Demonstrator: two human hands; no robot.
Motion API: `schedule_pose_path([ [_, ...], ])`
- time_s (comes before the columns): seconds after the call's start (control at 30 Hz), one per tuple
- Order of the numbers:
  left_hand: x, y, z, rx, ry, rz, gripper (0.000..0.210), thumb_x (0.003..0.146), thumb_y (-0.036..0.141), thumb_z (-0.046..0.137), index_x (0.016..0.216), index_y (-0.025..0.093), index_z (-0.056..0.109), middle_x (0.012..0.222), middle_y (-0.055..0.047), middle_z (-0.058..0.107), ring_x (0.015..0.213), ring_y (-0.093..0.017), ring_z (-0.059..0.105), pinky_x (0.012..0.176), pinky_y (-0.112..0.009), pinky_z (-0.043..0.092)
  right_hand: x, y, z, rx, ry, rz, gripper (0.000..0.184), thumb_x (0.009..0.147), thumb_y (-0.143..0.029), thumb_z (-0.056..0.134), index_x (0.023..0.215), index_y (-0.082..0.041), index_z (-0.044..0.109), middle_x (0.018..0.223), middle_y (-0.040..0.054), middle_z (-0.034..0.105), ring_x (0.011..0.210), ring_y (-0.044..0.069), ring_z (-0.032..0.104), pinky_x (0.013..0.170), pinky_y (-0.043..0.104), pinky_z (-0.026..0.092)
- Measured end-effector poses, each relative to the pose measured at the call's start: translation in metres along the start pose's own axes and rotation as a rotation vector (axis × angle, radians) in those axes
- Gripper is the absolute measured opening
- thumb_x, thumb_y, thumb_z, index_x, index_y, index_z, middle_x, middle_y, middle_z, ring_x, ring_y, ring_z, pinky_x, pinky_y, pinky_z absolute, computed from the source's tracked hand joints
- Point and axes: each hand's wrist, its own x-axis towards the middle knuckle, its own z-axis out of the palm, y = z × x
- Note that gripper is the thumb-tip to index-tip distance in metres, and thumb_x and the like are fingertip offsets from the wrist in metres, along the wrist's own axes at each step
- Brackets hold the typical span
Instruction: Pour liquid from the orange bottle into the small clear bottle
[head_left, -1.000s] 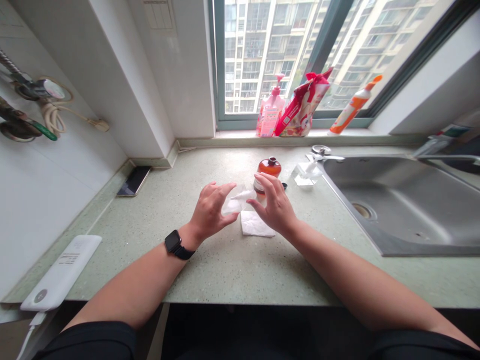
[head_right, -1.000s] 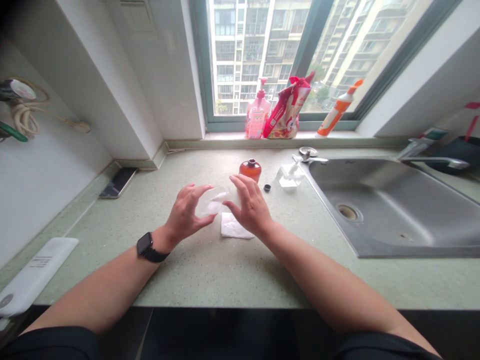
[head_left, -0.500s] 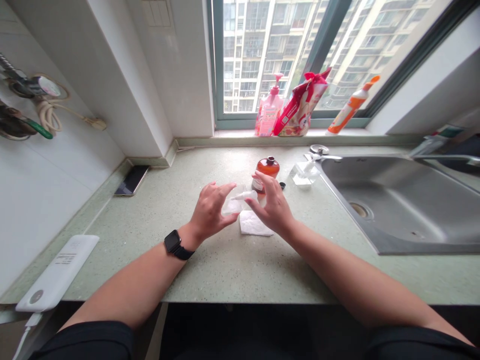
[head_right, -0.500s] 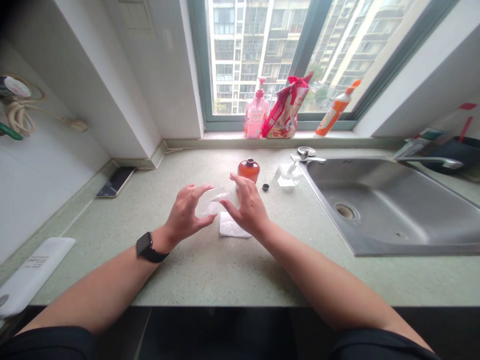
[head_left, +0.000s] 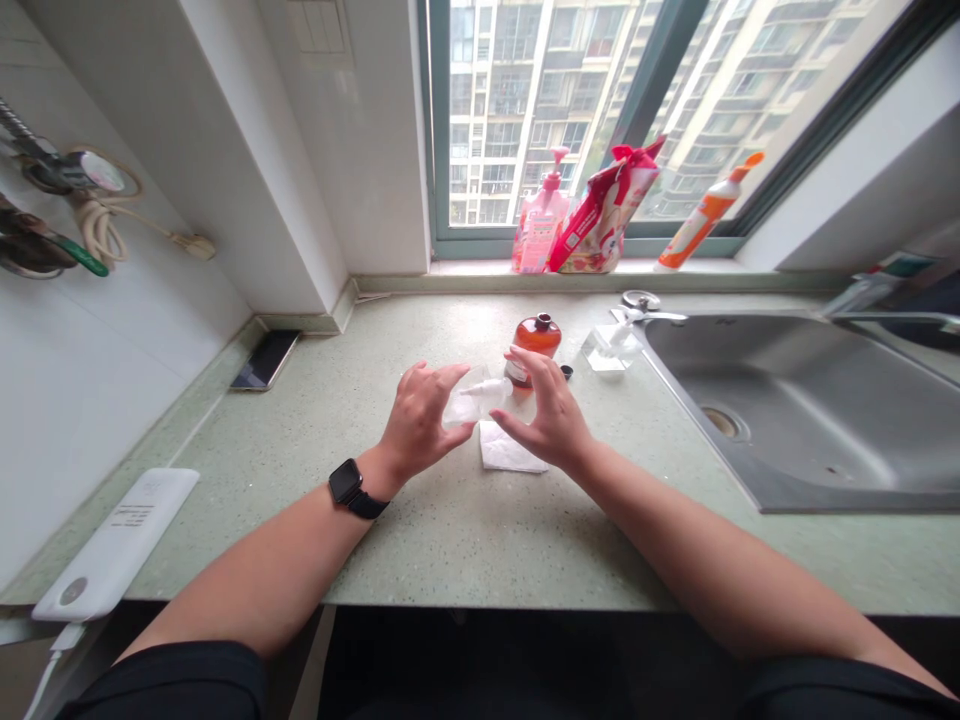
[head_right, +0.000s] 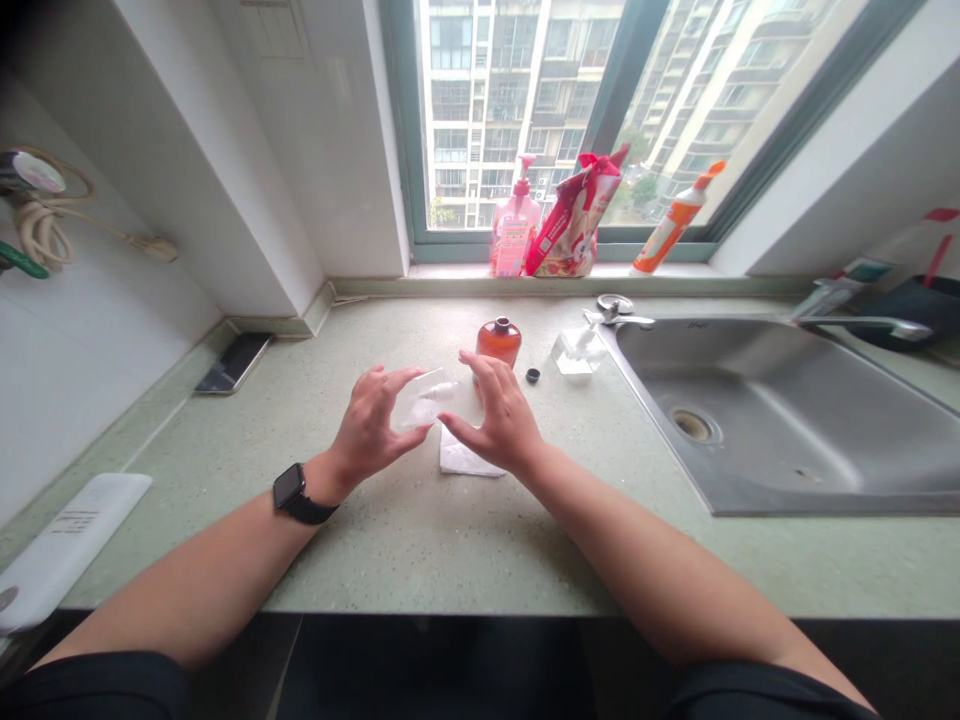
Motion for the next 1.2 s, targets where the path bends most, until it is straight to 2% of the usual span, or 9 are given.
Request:
schedule_pose_path([
  [0.17,0.0,0.001,0.002,-0.027,-0.004,0.017,0.073,0.093,0.033,0.077,0.157,0.025,0.043,0.139,-0.011,0.072,0.124,-0.031,0.067,0.124,-0.055,0.04,0.0,0.001,0.004,-0.022,0.008,0.048,0.072,0.099,-0.045,0.069,0.162,-0.028,0.038,0.143,0.0166,0.065,0.132,0.037,0.063,0.111,0.059,0.056],
  [0.3,-0.001,-0.002,0.0,-0.01,0.011,-0.051,0.074,0.093,0.035,0.077,0.157,0.026,0.043,0.142,-0.012,0.07,0.125,-0.032,0.066,0.123,-0.055,0.041,-0.002,0.01,0.004,-0.062,0.026,0.051,0.067,0.101,-0.03,0.062,0.163,-0.03,0.038,0.142,0.0152,0.066,0.133,0.036,0.063,0.114,0.06,0.054],
  [0.4,-0.002,-0.004,-0.001,-0.001,-0.001,-0.087,0.076,0.092,0.036,0.078,0.158,0.027,0.041,0.144,-0.012,0.07,0.126,-0.032,0.066,0.124,-0.056,0.04,-0.003,0.013,0.003,-0.062,0.023,0.04,0.071,0.099,-0.023,0.059,0.165,-0.031,0.036,0.143,0.0149,0.065,0.134,0.036,0.063,0.115,0.061,0.053],
  [0.63,-0.001,0.0,0.002,-0.045,-0.032,0.002,0.075,0.092,0.036,0.078,0.157,0.025,0.043,0.141,-0.011,0.071,0.126,-0.031,0.067,0.125,-0.055,0.04,-0.003,0.009,0.006,-0.031,0.011,0.028,0.074,0.099,-0.041,0.071,0.163,-0.029,0.037,0.144,0.0167,0.065,0.133,0.037,0.063,0.112,0.059,0.057],
  [0.77,-0.001,-0.002,0.0,-0.022,0.01,-0.047,0.074,0.092,0.035,0.078,0.157,0.026,0.043,0.142,-0.011,0.071,0.126,-0.032,0.066,0.124,-0.055,0.041,-0.001,0.017,0.005,-0.079,0.055,0.063,0.061,0.103,-0.023,0.058,0.16,-0.031,0.039,0.14,0.015,0.066,0.132,0.035,0.064,0.114,0.061,0.055],
  [0.9,-0.002,-0.006,-0.002,-0.01,0.026,-0.09,0.076,0.092,0.035,0.078,0.158,0.026,0.041,0.143,-0.011,0.07,0.126,-0.032,0.067,0.124,-0.056,0.041,-0.001,0.02,0.0,-0.07,0.072,0.066,0.067,0.098,-0.014,0.052,0.161,-0.03,0.038,0.14,0.0147,0.065,0.132,0.034,0.065,0.113,0.059,0.056],
  [1.03,-0.002,-0.004,0.0,-0.014,-0.004,-0.081,0.076,0.092,0.035,0.079,0.157,0.026,0.041,0.144,-0.012,0.07,0.127,-0.032,0.067,0.124,-0.056,0.04,-0.002,0.01,-0.003,0.007,-0.001,0.0,0.073,0.098,-0.027,0.063,0.165,-0.029,0.034,0.142,0.0147,0.066,0.132,0.035,0.064,0.113,0.056,0.056],
  [1.13,-0.002,-0.001,0.002,-0.027,-0.042,-0.056,0.076,0.092,0.036,0.079,0.157,0.025,0.042,0.143,-0.012,0.07,0.129,-0.033,0.066,0.125,-0.056,0.039,-0.002,0.003,0.002,0.033,-0.014,0.018,0.08,0.096,-0.044,0.074,0.164,-0.027,0.035,0.143,0.0164,0.065,0.132,0.036,0.064,0.111,0.056,0.059],
  [1.2,-0.001,0.001,0.003,-0.042,-0.06,-0.038,0.076,0.092,0.038,0.078,0.158,0.025,0.042,0.142,-0.011,0.071,0.129,-0.032,0.067,0.126,-0.056,0.038,-0.002,0.003,0.006,0.03,0.005,0.038,0.081,0.096,-0.047,0.076,0.164,-0.029,0.036,0.141,0.016,0.066,0.131,0.036,0.065,0.108,0.056,0.06],
])
